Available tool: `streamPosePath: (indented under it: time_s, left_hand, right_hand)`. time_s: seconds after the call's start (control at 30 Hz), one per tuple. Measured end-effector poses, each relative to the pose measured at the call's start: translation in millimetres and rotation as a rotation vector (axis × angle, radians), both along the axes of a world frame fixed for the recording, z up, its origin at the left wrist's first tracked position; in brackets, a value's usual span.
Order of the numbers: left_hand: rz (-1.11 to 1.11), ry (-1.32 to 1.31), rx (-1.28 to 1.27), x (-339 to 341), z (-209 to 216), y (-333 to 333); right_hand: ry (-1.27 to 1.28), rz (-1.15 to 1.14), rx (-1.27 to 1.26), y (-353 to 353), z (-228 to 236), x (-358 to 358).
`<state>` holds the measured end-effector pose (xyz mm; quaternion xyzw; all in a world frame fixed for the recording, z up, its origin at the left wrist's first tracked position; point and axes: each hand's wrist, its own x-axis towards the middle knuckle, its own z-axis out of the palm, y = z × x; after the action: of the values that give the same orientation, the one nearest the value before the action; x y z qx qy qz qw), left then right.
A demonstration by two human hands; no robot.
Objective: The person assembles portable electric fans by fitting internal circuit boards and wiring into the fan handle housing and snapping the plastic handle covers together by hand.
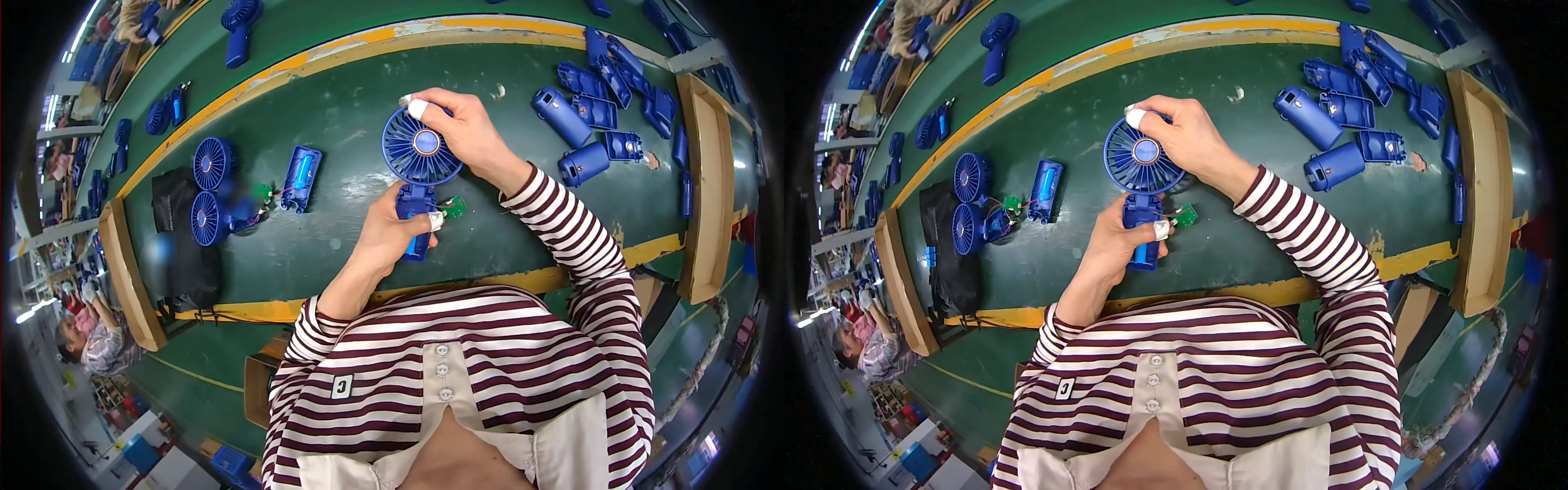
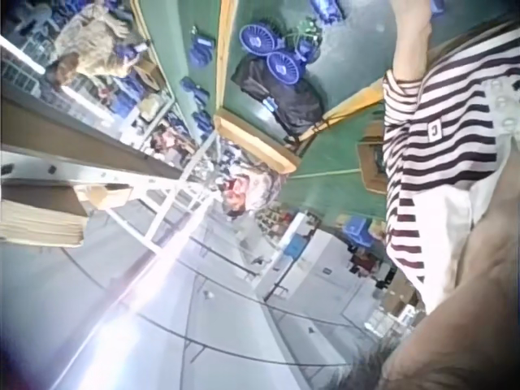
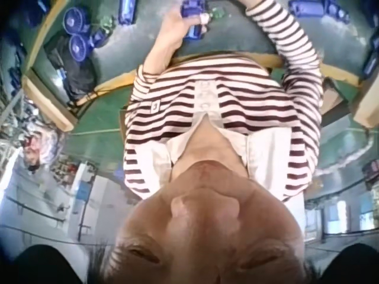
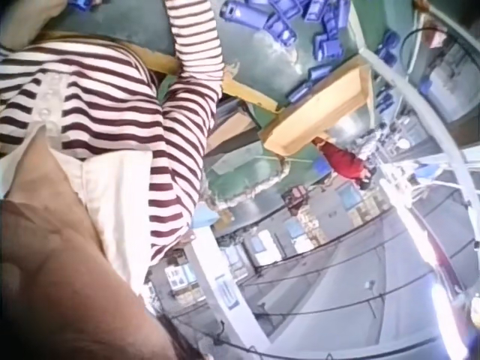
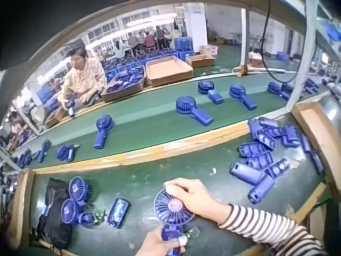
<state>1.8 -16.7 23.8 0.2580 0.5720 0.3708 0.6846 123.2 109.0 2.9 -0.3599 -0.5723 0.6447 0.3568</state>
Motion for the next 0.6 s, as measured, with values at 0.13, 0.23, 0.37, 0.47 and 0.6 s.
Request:
streamPosePath:
  time_s: [0.13,0.23,0.37,0.47,0.6]
  left_hand:
    - [0.009,0.006,0.063,1.6,0.0,-0.2]
    - [0.022,-0.021,0.093,2.1,3.9,-0.2]
    - [0.043,-0.092,0.096,-2.2,-2.5,0.5]
    - [0.055,-0.131,0.069,-8.0,-0.8,4.7]
    - [0.011,0.041,0.146,-1.5,-2.6,9.4]
  right_hand:
    - [-0.016,0.007,0.055,2.2,-3.9,5.0]
    - [-0.022,-0.012,0.074,1.7,-4.0,4.3]
    - [-0.023,-0.017,0.139,3.5,-4.0,2.1]
    - [-0.025,-0.027,0.154,5.7,1.3,-0.7]
    - [-0.093,-0.039,0.194,9.4,3.4,3.1]
